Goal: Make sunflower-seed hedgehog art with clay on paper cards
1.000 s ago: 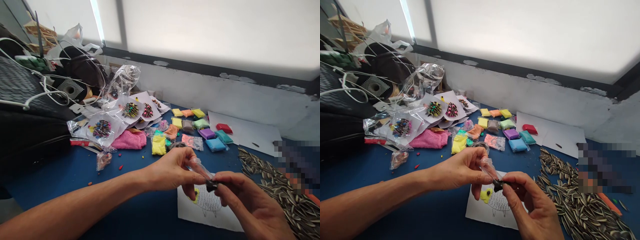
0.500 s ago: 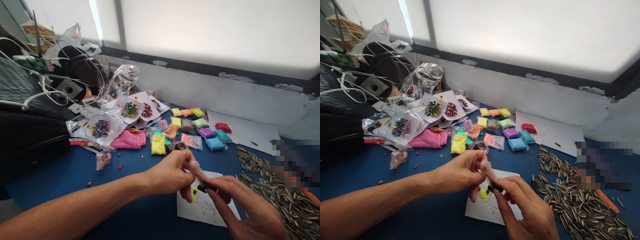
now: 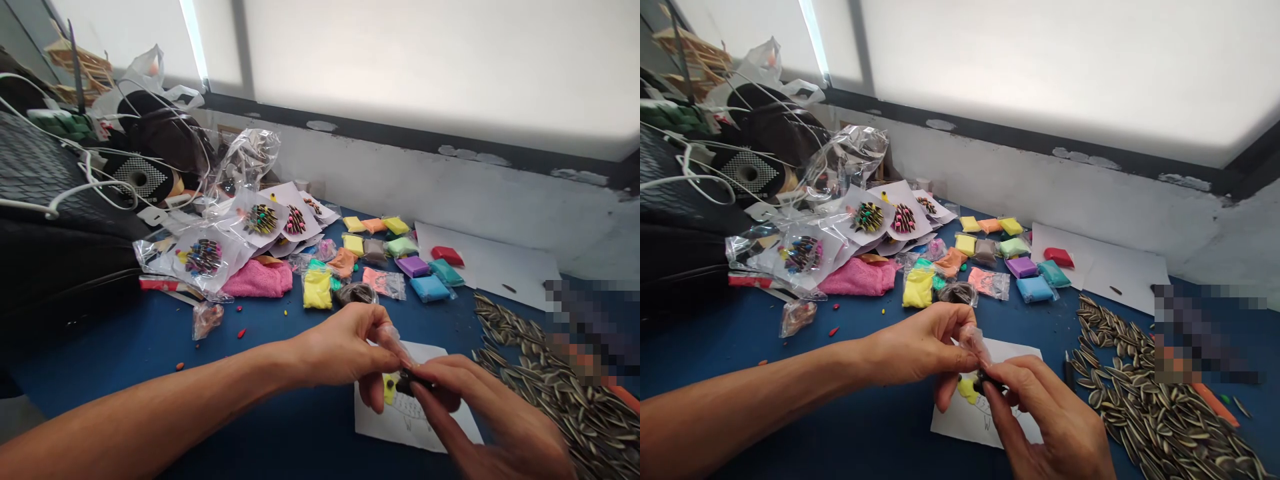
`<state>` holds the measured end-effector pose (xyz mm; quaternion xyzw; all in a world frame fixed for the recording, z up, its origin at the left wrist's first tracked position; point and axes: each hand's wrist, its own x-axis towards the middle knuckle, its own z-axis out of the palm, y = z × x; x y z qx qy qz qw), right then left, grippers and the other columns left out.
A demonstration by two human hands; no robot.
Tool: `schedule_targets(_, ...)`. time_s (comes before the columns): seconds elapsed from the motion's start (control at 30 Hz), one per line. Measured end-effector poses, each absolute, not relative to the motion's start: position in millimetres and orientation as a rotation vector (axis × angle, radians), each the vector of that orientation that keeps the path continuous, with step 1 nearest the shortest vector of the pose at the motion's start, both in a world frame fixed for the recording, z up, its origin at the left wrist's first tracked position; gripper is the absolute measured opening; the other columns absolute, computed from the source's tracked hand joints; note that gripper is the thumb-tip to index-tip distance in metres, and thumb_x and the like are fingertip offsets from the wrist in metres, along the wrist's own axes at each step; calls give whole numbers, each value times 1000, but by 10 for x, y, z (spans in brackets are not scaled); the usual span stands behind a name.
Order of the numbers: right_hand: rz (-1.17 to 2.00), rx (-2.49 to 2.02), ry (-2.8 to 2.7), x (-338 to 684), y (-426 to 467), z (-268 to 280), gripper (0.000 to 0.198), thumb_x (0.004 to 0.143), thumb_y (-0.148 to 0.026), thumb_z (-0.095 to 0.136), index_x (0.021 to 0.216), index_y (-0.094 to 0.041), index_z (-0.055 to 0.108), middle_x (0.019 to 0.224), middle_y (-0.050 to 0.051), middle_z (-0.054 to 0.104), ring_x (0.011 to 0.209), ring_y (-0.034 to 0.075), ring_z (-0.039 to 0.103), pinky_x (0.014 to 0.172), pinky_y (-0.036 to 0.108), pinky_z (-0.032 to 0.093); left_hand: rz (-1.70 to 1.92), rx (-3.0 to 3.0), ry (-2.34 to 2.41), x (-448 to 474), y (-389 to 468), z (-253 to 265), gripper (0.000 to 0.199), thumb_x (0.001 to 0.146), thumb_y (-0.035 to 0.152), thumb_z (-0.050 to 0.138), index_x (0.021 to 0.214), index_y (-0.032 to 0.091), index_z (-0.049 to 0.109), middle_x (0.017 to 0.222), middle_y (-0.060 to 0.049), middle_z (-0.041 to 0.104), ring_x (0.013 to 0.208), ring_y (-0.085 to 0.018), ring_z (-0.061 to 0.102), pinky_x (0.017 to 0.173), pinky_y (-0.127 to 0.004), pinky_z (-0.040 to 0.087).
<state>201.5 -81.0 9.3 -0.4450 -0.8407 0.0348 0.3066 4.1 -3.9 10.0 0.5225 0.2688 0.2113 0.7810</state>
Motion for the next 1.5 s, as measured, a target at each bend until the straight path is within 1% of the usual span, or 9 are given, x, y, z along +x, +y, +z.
schedule_targets(0.13,93,-1204,-2223,2031,-781,114,26,93,-19,63,117,-26,58,92,1,69,64,11,65,60,21,54,515,1061,542,75,-50,112,22,75,0,54,79,18,41,52,7,57,36,-6,55,44,-13,41)
schedule_targets(0.3,97,-1178,-2201,2026,-780,92,23,94,-21,63,115,-25,60,89,0,68,60,9,62,58,19,53,554,1122,575,121,-120,88,26,76,6,59,85,20,38,75,5,62,38,-5,56,40,-16,45)
schedule_targets(0.6,105,-1281,-2171,2005,-794,140,8,95,-27,62,103,-28,61,75,-3,65,54,10,59,48,20,46,445,1219,640,90,-180,178,27,79,0,50,93,21,39,64,8,57,42,-7,59,43,-13,42)
schedule_targets(0.7,-18,-1334,-2168,2022,-789,150,8,96,-29,59,104,-27,60,72,-2,62,51,11,57,45,22,43,463,1235,647,81,-163,215,30,77,-5,45,93,20,40,76,5,60,43,-5,59,45,-14,44)
schedule_targets(0.8,-162,-1348,-2185,2018,-801,144,7,96,-26,54,100,-26,60,72,-1,63,52,12,58,47,24,42,513,1211,627,89,-158,215,26,81,-3,44,92,19,40,90,2,60,43,-5,60,44,-16,45)
schedule_targets(0.9,-202,-1376,-2147,2018,-817,150,5,94,-24,55,92,-26,60,69,-2,63,52,12,60,55,26,46,514,1179,642,94,-150,220,18,90,3,47,92,19,39,78,5,60,40,-5,58,42,-15,43)
schedule_targets(1.23,656,-1537,-1522,2112,-705,189,26,87,-52,63,80,-26,65,50,-4,61,46,13,61,44,19,51,653,1124,671,51,-75,253,20,97,20,54,88,19,37,88,-7,74,42,-7,60,48,-19,48)
schedule_targets(1.33,700,-1497,-1571,2099,-726,137,21,88,-46,65,98,-29,70,57,-4,64,52,14,63,50,19,54,696,1111,645,71,-73,191,21,93,16,59,87,19,38,86,-8,74,47,-9,63,50,-19,49)
schedule_targets(1.5,603,-1517,-1531,1954,-810,150,14,82,-42,71,90,-32,77,73,-3,70,56,12,60,52,18,51,741,1014,630,127,-79,130,37,76,2,71,86,18,39,79,-5,73,62,-13,69,63,-25,56)
